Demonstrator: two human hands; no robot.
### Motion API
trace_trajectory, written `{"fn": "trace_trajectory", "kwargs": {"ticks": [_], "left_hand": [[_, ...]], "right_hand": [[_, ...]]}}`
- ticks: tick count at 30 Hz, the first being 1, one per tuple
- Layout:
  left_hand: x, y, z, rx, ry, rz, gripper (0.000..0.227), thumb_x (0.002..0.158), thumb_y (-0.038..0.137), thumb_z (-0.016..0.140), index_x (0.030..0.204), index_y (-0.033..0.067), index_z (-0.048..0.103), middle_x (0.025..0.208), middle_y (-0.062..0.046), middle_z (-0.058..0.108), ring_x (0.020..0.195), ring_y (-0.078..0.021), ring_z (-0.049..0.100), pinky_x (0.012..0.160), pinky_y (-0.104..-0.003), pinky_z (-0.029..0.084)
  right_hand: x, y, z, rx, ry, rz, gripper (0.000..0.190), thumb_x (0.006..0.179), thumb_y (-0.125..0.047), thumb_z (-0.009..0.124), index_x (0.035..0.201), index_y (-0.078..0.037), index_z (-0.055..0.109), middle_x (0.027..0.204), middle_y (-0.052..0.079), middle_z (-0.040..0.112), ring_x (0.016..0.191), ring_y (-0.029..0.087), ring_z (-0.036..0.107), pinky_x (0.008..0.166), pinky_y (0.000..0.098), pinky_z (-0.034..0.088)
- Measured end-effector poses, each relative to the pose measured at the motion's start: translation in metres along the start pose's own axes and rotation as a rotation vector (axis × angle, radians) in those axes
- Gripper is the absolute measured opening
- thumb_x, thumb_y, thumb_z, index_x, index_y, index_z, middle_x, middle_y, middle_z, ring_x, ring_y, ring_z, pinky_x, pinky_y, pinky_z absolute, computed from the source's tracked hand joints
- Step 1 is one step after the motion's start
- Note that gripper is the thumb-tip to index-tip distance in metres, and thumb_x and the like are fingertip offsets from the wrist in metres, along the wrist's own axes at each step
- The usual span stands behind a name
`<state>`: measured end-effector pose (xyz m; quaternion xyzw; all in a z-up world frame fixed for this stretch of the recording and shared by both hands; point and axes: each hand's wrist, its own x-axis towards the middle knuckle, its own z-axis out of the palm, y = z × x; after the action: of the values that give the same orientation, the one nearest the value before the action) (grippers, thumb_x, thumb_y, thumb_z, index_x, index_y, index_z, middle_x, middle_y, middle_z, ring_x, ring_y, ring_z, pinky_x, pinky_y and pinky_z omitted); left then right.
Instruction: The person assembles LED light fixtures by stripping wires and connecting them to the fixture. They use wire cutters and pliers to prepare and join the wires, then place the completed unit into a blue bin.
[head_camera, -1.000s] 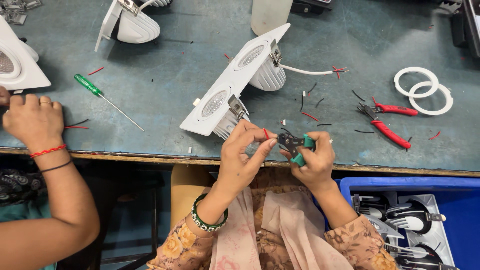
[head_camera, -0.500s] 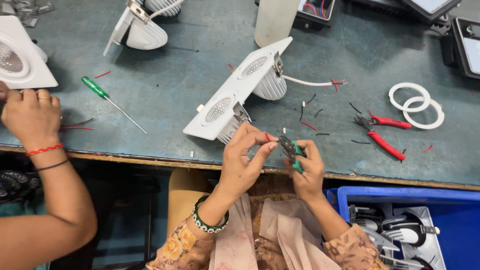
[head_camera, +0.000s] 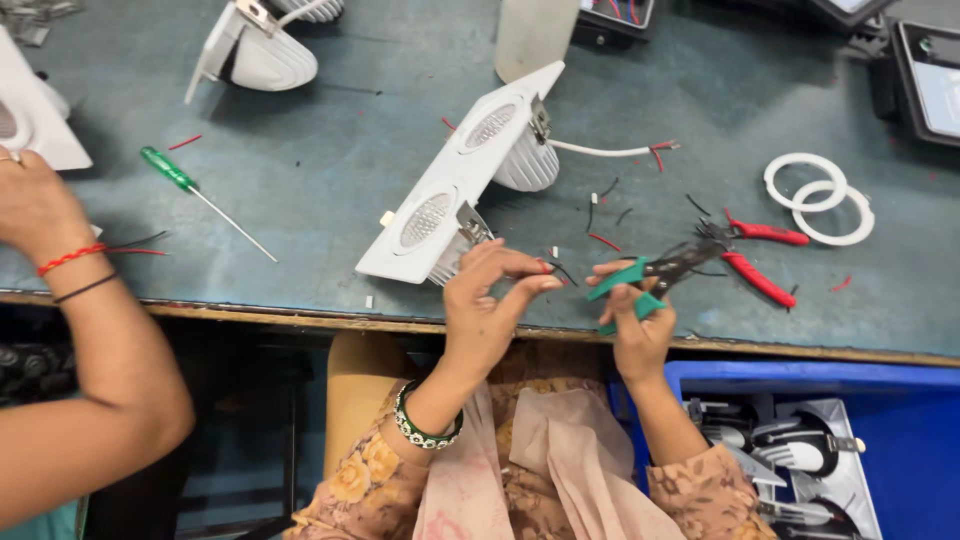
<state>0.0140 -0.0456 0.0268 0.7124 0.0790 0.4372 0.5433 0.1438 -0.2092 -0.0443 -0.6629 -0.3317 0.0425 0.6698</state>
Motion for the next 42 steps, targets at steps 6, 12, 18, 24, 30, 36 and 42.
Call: {"fn": "trace_trajectory", "kwargs": {"ticks": [6,12,18,24,30,36,42], "left_hand": [[-0.007,-0.001,0.0,0.115,0.023,0.033,0.007,0.092,0.018,0.078,0.094,0.0118,0.075,0.09,0.004,0.074,0.086,-0.0116,0.067,0.1,-0.033,0.037],[-0.001,0.006,-0.001,0.238,-0.049,0.169,0.008,0.094,0.015,0.075,0.102,0.0147,0.076,0.098,0.005,0.074,0.093,-0.0109,0.067,0.095,-0.033,0.034],[0.004,0.009,-0.003,0.356,-0.086,0.229,0.014,0.088,0.017,0.081,0.102,0.0175,0.076,0.091,0.005,0.065,0.074,-0.0109,0.055,0.088,-0.034,0.033],[0.005,0.01,-0.002,0.397,-0.095,0.252,0.012,0.09,0.019,0.08,0.102,0.0177,0.076,0.092,0.005,0.065,0.078,-0.0127,0.057,0.087,-0.035,0.032],[0.006,0.015,-0.005,0.296,-0.201,0.072,0.007,0.092,0.022,0.077,0.096,0.0164,0.076,0.09,0.005,0.067,0.072,-0.0098,0.057,0.089,-0.034,0.032],[0.007,0.017,-0.015,0.143,-0.365,-0.107,0.013,0.098,0.025,0.068,0.096,0.0141,0.075,0.089,0.006,0.067,0.083,-0.0086,0.06,0.1,-0.037,0.026],[0.004,0.016,-0.017,0.123,-0.409,-0.143,0.019,0.1,0.027,0.062,0.093,0.0139,0.074,0.087,0.006,0.066,0.088,-0.0091,0.057,0.105,-0.039,0.023]], "right_hand": [[-0.004,-0.021,0.003,-0.098,-0.075,0.069,0.035,0.102,-0.029,0.065,0.104,0.005,0.069,0.116,0.013,0.076,0.08,0.014,0.068,0.068,0.0254,0.054],[-0.007,-0.033,0.011,-0.191,-0.102,-0.136,0.024,0.104,-0.019,0.063,0.107,0.004,0.069,0.144,0.021,0.059,0.115,0.023,0.066,0.098,0.0359,0.053],[-0.004,-0.045,0.008,-0.798,-0.134,-0.263,0.028,0.081,0.011,0.061,0.107,0.003,0.066,0.16,0.024,0.046,0.132,0.042,0.054,0.108,0.0462,0.047],[-0.003,-0.041,0.008,-0.864,-0.136,-0.289,0.054,0.079,0.014,0.06,0.132,0.007,0.06,0.162,0.026,0.036,0.14,0.047,0.045,0.116,0.0497,0.039],[0.002,-0.032,-0.004,-0.808,-0.112,-0.248,0.056,0.078,0.014,0.06,0.133,0.003,0.061,0.159,0.025,0.04,0.14,0.045,0.044,0.117,0.0495,0.037],[0.007,-0.027,0.001,-0.769,-0.161,-0.255,0.057,0.077,0.016,0.059,0.132,0.003,0.063,0.157,0.022,0.043,0.138,0.043,0.046,0.117,0.0482,0.039],[0.006,-0.033,0.013,-0.67,-0.254,-0.326,0.055,0.076,0.015,0.062,0.13,0.006,0.063,0.157,0.023,0.043,0.139,0.043,0.045,0.116,0.048,0.038]]}}
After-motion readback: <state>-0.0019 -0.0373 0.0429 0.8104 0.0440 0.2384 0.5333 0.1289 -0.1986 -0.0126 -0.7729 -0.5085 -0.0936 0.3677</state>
